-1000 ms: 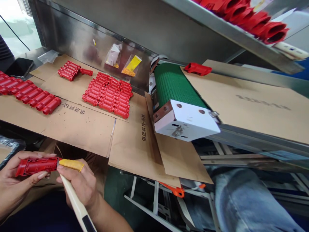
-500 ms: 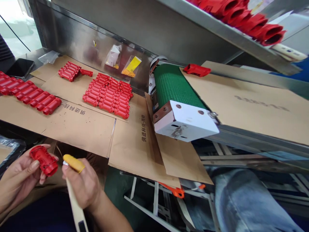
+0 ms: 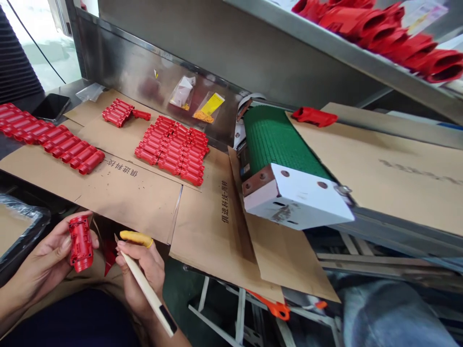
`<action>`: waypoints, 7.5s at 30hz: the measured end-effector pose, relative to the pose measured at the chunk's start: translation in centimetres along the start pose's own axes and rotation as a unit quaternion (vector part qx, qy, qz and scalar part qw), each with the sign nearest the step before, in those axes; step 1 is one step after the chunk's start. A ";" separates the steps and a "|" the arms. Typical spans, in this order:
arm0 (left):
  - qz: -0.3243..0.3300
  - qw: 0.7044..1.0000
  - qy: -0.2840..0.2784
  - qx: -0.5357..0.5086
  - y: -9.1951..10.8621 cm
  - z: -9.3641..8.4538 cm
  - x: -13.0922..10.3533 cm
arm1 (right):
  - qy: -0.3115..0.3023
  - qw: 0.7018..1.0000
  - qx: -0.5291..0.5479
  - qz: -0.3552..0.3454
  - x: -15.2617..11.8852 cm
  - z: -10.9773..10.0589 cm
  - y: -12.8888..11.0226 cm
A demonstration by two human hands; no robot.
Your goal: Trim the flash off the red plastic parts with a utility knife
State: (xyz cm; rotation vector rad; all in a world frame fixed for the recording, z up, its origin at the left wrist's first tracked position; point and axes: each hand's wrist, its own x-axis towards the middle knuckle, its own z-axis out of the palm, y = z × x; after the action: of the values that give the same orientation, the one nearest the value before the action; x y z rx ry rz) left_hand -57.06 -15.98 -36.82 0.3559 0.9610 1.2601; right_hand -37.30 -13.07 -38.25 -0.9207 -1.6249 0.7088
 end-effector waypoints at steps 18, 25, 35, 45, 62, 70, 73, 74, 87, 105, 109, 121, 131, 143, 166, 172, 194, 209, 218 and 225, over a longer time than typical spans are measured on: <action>0.001 0.988 -0.118 -0.101 -0.6 -2.3 3.7 | 0.016 0.998 -0.053 0.027 1.7 0.1 3.6; -0.032 0.975 -0.141 -0.168 -0.1 -2.2 4.6 | -0.023 0.999 -0.024 0.025 3.0 0.2 3.8; -0.192 0.957 -0.145 -0.162 1.7 -1.7 3.3 | -0.144 0.977 0.044 -0.151 6.3 3.1 1.9; 0.050 0.995 0.064 0.061 1.4 -2.1 3.0 | -0.071 0.994 0.050 -0.067 3.5 3.0 0.6; 0.106 0.990 0.058 0.076 1.6 -1.3 2.8 | -0.084 0.986 0.058 -0.128 3.8 2.6 0.4; 0.093 0.993 0.041 0.061 1.1 -2.3 2.7 | -0.081 0.987 0.060 -0.121 3.4 2.9 0.3; 0.073 0.996 0.018 0.058 1.0 -3.0 2.8 | -0.078 0.989 0.062 -0.113 3.4 2.8 0.0; 0.068 0.996 0.018 0.057 1.0 -3.0 2.9 | -0.079 0.989 0.062 -0.110 3.4 2.8 -0.1; 0.104 0.991 0.074 0.040 1.2 -1.4 2.9 | -0.134 0.985 0.070 -0.082 4.2 1.9 0.2; 0.205 0.952 0.106 0.200 0.9 -1.2 1.3 | -0.121 0.881 0.368 0.271 3.5 3.0 0.6; 0.275 0.926 0.138 0.220 0.3 -0.4 1.0 | -0.081 0.778 0.493 0.380 3.1 3.5 0.2; 0.146 0.982 0.071 0.095 1.5 -1.0 1.8 | -0.122 0.984 0.131 -0.019 3.5 0.7 -0.5; 0.153 0.982 0.029 0.110 0.8 -2.3 2.1 | -0.102 0.986 0.061 -0.119 2.9 2.2 -0.1; 0.081 0.995 0.035 0.041 1.7 -1.4 2.3 | -0.152 0.954 -0.092 -0.242 4.4 -0.4 0.9; 0.155 0.970 -0.008 0.186 0.6 -2.7 2.2 | -0.079 0.987 0.071 -0.118 3.7 3.4 -0.8; 0.169 0.964 0.001 0.205 0.8 -2.1 2.2 | -0.075 0.987 0.061 -0.125 3.5 3.5 -0.6; 0.174 0.962 0.033 0.206 0.5 -1.7 1.9 | -0.104 0.989 0.064 -0.080 3.6 3.0 -1.2; 0.149 0.974 0.028 0.167 0.1 -1.9 2.3 | -0.118 0.987 0.100 -0.033 3.8 2.4 -0.7; 0.217 0.923 -0.027 0.315 2.1 -1.1 3.9 | -0.030 0.965 0.227 0.129 4.3 1.7 0.5; 0.410 0.612 -0.159 0.657 9.3 0.0 15.1 | 0.053 0.982 0.121 0.135 5.5 0.7 2.3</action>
State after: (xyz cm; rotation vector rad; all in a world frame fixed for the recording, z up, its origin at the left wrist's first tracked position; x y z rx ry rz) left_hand -63.07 0.73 -36.49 2.3366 1.3124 0.9162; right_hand -38.12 -7.18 -37.49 -0.9917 -1.2980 1.0043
